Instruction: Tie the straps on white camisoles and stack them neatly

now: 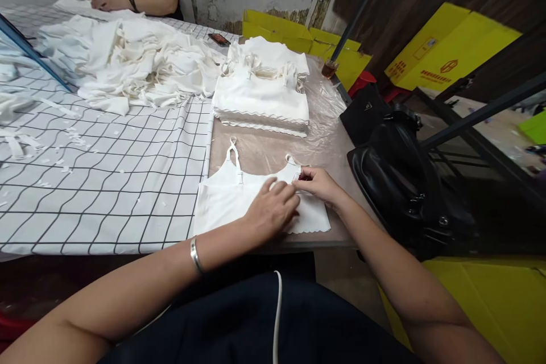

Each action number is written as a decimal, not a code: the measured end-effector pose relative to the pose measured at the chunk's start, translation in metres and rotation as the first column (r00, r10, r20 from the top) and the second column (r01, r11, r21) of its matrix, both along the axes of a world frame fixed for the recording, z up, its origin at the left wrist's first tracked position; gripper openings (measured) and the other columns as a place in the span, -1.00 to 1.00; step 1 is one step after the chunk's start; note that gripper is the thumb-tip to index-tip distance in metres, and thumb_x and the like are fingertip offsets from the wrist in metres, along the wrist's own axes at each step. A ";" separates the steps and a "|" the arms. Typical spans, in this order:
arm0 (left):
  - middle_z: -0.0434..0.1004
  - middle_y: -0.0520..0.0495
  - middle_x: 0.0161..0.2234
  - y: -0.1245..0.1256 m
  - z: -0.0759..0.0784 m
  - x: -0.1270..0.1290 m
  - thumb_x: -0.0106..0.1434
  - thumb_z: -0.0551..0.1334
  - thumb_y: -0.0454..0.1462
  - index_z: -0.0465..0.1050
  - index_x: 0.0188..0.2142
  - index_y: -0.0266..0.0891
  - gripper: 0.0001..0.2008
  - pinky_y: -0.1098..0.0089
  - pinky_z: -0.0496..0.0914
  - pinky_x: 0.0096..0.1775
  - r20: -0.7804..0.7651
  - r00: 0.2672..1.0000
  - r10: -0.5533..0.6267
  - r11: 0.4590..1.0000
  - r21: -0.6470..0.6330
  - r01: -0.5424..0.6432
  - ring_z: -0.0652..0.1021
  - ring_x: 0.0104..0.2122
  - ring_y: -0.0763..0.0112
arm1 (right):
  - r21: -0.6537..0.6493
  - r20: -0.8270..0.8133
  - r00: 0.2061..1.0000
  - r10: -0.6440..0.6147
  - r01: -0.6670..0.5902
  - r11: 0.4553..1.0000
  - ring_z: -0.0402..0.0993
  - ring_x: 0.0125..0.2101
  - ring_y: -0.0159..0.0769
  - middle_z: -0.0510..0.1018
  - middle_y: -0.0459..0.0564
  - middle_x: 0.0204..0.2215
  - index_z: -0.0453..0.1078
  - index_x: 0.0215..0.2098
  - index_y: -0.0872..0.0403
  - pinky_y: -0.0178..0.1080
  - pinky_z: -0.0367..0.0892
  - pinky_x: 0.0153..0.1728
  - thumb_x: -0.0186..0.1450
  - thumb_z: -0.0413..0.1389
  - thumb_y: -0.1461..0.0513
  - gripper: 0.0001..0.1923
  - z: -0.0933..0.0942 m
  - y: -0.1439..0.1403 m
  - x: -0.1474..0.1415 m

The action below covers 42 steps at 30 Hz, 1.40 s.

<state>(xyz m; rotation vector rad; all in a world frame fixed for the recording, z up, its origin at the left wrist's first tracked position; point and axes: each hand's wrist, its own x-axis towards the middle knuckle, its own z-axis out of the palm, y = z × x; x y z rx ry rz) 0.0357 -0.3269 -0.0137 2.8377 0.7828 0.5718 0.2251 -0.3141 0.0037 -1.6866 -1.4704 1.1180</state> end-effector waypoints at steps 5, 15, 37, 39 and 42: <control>0.21 -0.18 0.30 -0.021 -0.021 -0.013 0.36 -0.04 0.12 0.24 0.25 -0.22 -0.35 -0.08 -0.02 0.24 -0.123 0.973 -0.193 0.981 -0.052 0.188 0.19 0.29 -0.03 | -0.247 -0.350 0.928 -0.130 0.042 0.968 0.37 -0.50 -0.41 0.50 -0.15 -0.56 0.37 -0.51 0.09 -0.34 0.23 -0.41 -0.06 0.27 0.29 -0.83 0.010 0.014 0.001; 0.02 -0.14 0.36 -0.020 -0.019 -0.017 0.33 -0.10 0.20 0.06 0.35 -0.19 -0.24 -0.22 -0.19 0.26 -0.167 0.951 -0.260 0.951 -0.216 0.222 0.02 0.36 -0.04 | -0.413 -0.728 0.557 -0.398 0.107 0.905 0.54 -0.35 -0.30 0.58 -0.05 -0.45 0.32 -0.34 0.09 -0.09 0.44 -0.13 0.23 0.08 0.37 -0.93 0.038 0.090 0.000; 0.50 -0.19 -0.29 -0.010 0.003 -0.132 0.28 0.12 0.01 0.41 -0.27 -0.26 -0.64 0.11 0.30 -0.18 -0.239 0.639 0.731 0.631 -0.120 -0.766 0.49 -0.23 0.06 | -0.131 0.612 0.783 -0.115 0.244 0.961 0.28 -0.57 -0.34 0.38 -0.14 -0.65 0.24 -0.59 0.03 -0.31 0.08 -0.54 0.03 0.28 -0.02 -0.61 0.036 -0.026 0.040; 0.50 -0.19 -0.29 -0.011 0.001 -0.127 0.28 0.12 -0.04 0.38 -0.32 -0.23 -0.71 0.08 0.28 -0.15 -0.262 0.649 0.714 0.634 -0.152 -0.758 0.49 -0.20 0.04 | -0.120 0.613 0.782 -0.110 0.230 0.966 0.29 -0.56 -0.32 0.39 -0.13 -0.64 0.23 -0.61 0.02 -0.30 0.10 -0.52 0.04 0.23 0.03 -0.68 0.015 -0.058 0.032; 0.48 -0.18 -0.37 -0.012 0.000 -0.118 0.27 0.08 -0.15 0.26 -0.46 -0.18 -0.78 0.10 0.29 -0.19 -0.172 0.692 0.701 0.656 -0.223 -0.721 0.49 -0.24 0.05 | 0.045 0.505 0.822 -0.264 0.280 0.959 0.24 -0.55 -0.32 0.32 -0.13 -0.65 0.18 -0.66 0.01 -0.28 0.11 -0.49 0.06 0.15 0.09 -0.71 -0.004 -0.080 0.017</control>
